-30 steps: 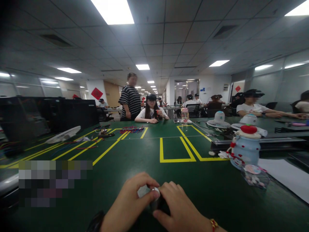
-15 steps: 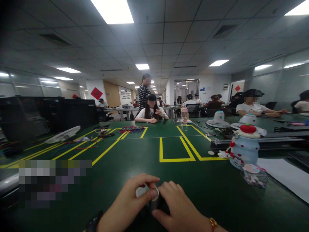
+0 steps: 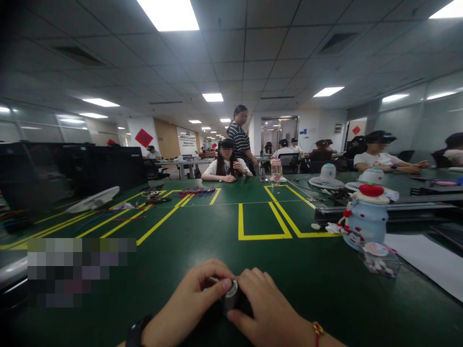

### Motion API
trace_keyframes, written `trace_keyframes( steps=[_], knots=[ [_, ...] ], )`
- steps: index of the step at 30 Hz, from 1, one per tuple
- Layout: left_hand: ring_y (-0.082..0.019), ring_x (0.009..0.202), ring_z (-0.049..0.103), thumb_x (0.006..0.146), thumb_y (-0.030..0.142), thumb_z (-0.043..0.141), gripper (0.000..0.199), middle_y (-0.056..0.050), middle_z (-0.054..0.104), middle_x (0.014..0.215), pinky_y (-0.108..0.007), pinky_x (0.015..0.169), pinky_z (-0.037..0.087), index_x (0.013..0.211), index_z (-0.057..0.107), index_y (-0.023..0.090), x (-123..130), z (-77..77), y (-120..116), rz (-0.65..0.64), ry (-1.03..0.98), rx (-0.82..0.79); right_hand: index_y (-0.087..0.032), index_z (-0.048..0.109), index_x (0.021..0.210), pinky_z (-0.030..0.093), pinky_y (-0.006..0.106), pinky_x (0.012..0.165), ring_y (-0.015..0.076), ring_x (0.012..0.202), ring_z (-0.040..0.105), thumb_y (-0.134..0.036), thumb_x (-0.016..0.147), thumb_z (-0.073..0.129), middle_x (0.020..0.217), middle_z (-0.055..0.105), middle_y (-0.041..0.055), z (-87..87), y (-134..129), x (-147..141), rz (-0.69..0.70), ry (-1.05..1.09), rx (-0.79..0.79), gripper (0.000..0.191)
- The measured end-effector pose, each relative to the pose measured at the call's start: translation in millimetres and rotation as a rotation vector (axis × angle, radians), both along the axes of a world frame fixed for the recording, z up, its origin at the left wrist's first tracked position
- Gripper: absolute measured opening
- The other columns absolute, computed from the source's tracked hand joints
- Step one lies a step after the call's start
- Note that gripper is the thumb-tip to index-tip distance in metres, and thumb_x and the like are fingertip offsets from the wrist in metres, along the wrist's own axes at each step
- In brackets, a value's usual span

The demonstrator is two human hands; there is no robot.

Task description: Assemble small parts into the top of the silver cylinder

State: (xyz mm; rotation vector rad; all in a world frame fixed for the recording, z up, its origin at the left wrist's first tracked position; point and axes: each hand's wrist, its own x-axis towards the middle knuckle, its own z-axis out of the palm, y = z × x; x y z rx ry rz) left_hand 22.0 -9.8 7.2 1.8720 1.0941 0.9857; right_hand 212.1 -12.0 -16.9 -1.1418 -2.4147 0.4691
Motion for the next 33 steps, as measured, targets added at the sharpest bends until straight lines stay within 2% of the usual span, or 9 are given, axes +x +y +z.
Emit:
trace_keyframes(
  steps=[5,11,25,33],
  knots=[
    [-0.019,0.09,0.06,0.083,0.026,0.06,0.017,-0.004,0.067,0.096,-0.029,0.08,0.044,0.097,0.067,0.018,-0.4,1.3,-4.0,0.028,-0.021,-0.06,-0.021,0.054,0.108,0.036,0.037,0.085,0.0231,0.096,0.048,-0.03,0.082,0.062,0.108,0.057,0.0046,-0.2,2.0,-0.5,0.018,0.004,-0.004,0.028],
    [-0.018,0.086,0.06,0.084,0.027,0.058,0.013,-0.005,0.066,0.09,-0.029,0.077,0.044,0.088,0.064,0.015,2.0,-0.1,-4.4,0.033,-0.012,-0.069,-0.022,0.055,0.105,0.036,0.037,0.083,0.0225,0.093,0.048,-0.028,0.082,0.062,0.104,0.057,0.0035,-2.4,1.7,-0.4,0.022,0.017,-0.003,0.025],
    [-0.017,0.085,0.06,0.084,0.026,0.059,0.011,-0.004,0.065,0.089,-0.027,0.074,0.044,0.087,0.064,0.016,1.8,-8.3,-2.6,0.026,-0.052,-0.045,-0.021,0.055,0.104,0.036,0.037,0.083,0.0217,0.093,0.049,-0.027,0.081,0.063,0.103,0.057,0.0029,0.6,1.9,-2.1,0.021,0.024,-0.007,0.025],
    [-0.019,0.081,0.062,0.084,0.031,0.059,0.019,-0.006,0.068,0.085,-0.03,0.074,0.045,0.091,0.066,0.015,2.9,-6.6,-1.7,0.03,-0.149,-0.11,-0.022,0.054,0.107,0.036,0.037,0.085,0.0224,0.095,0.048,-0.03,0.082,0.063,0.107,0.057,0.0035,-0.8,1.5,-0.8,0.02,0.022,-0.005,0.028]
  ],
)
